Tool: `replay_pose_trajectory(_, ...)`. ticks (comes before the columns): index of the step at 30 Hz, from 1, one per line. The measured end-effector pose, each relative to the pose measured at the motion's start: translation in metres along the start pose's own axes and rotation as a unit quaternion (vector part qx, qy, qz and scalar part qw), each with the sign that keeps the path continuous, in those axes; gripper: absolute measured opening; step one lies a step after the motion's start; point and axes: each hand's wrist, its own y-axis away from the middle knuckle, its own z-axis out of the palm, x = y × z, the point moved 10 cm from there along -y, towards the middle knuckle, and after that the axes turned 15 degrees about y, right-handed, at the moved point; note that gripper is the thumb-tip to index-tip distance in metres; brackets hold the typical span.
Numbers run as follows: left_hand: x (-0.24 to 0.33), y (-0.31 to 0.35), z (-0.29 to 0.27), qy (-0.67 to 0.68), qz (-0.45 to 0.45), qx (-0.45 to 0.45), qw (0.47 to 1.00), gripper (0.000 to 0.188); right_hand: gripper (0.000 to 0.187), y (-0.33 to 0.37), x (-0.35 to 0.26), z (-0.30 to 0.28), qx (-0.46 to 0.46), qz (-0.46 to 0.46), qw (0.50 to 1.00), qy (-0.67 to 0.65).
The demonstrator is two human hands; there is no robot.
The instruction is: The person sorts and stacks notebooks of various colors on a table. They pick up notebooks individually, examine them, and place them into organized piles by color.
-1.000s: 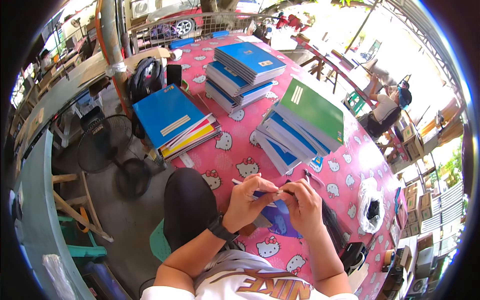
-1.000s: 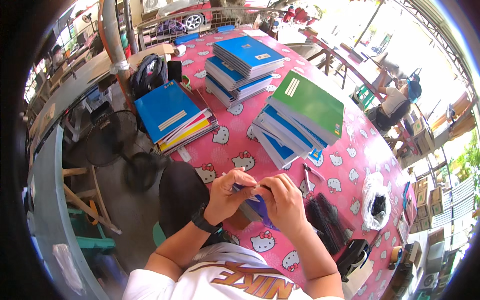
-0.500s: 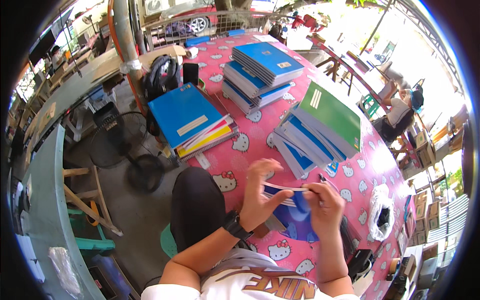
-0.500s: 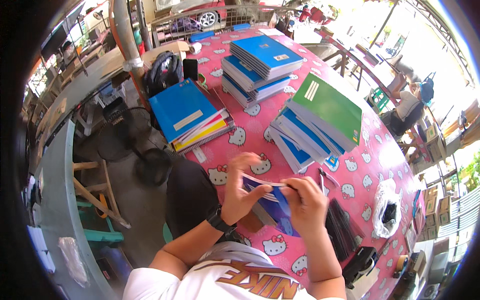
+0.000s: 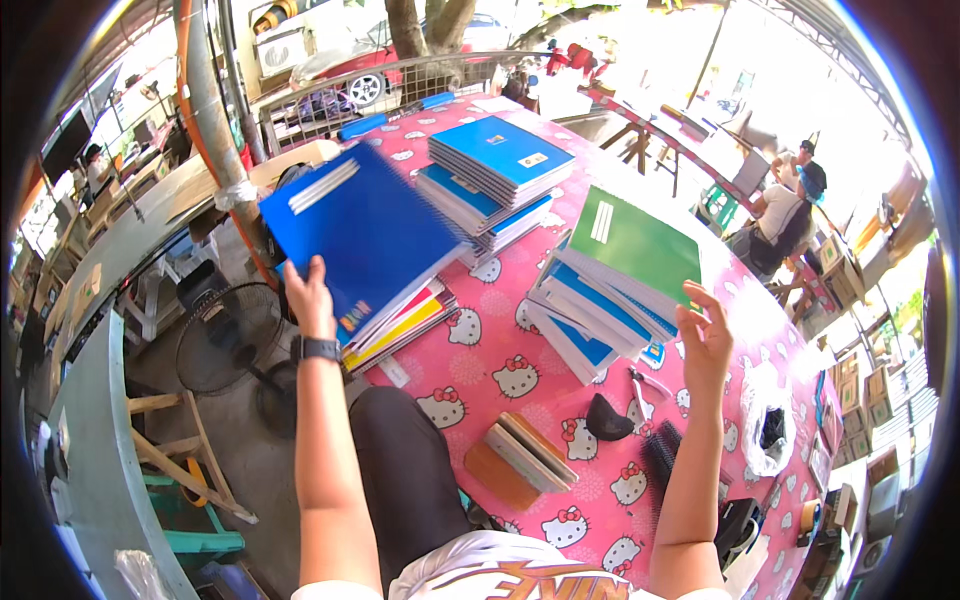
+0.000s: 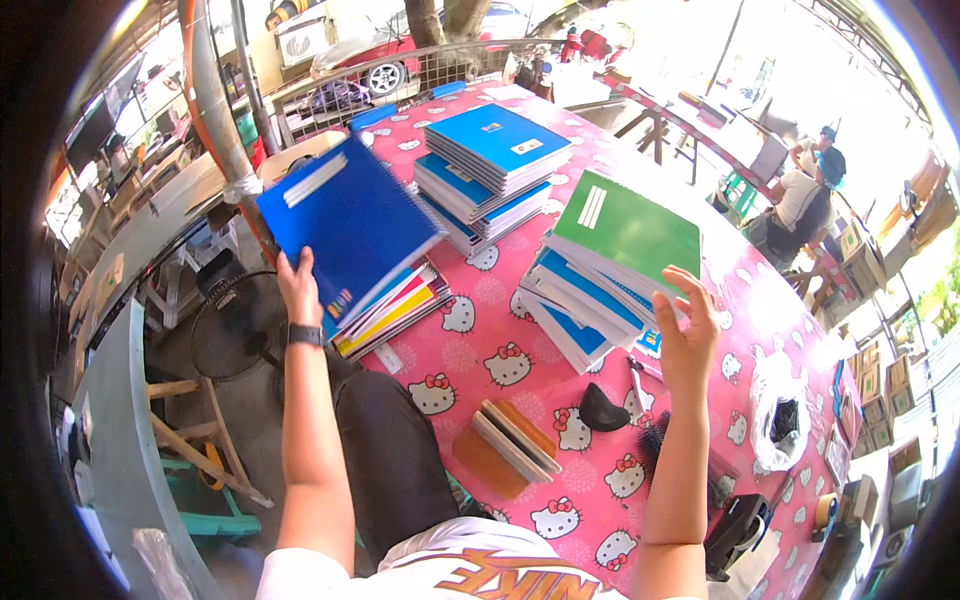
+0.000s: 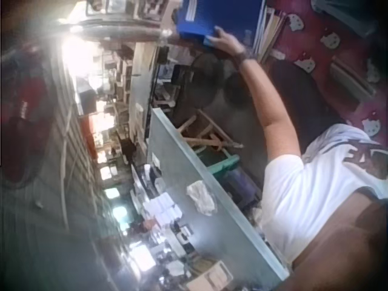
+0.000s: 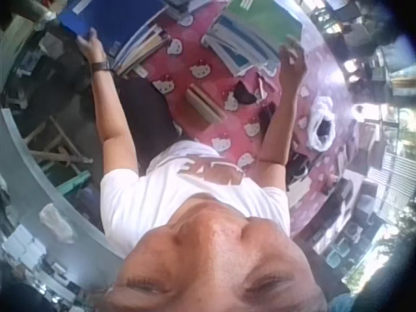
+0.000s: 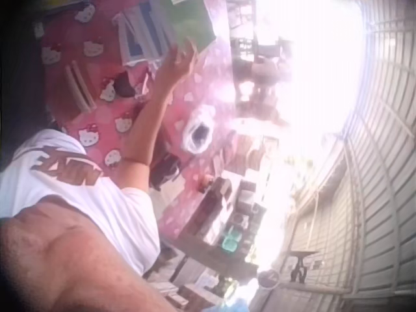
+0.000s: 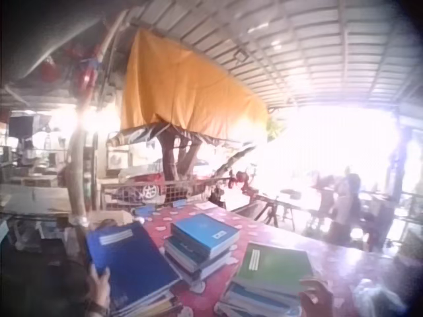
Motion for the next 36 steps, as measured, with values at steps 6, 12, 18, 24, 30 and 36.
replay_pose_trajectory(6,-0.095,-0.004,-0.012,-0.339,-0.058,-0.092,0.934,0.045,0.018,-0.03,0.012,0.027,-0.001,-0.063,0.985,0.16)
replay_pose_trajectory(12,0.004,0.035,0.019,-0.496,0.057,-0.033,0.866,0.067,0.026,-0.068,0.0,0.098,-0.084,-0.206,0.933,0.284)
replay_pose_trajectory(18,0.024,0.109,0.092,-0.315,0.12,-0.356,0.872,0.059,0.031,-0.097,0.02,0.135,-0.185,-0.189,0.889,0.374)
replay_pose_trajectory(24,-0.039,0.076,0.054,-0.362,0.048,-0.356,0.86,0.065,0.025,-0.107,0.017,0.147,-0.205,-0.181,0.897,0.347)
replay_pose_trajectory(30,-0.041,0.082,0.057,-0.353,0.036,-0.363,0.862,0.067,0.028,-0.105,0.016,0.148,-0.197,-0.199,0.878,0.389)
replay_pose_trajectory(36,-0.044,0.079,0.055,-0.346,0.052,-0.359,0.866,0.064,0.026,-0.112,0.024,0.152,-0.227,-0.169,0.878,0.386)
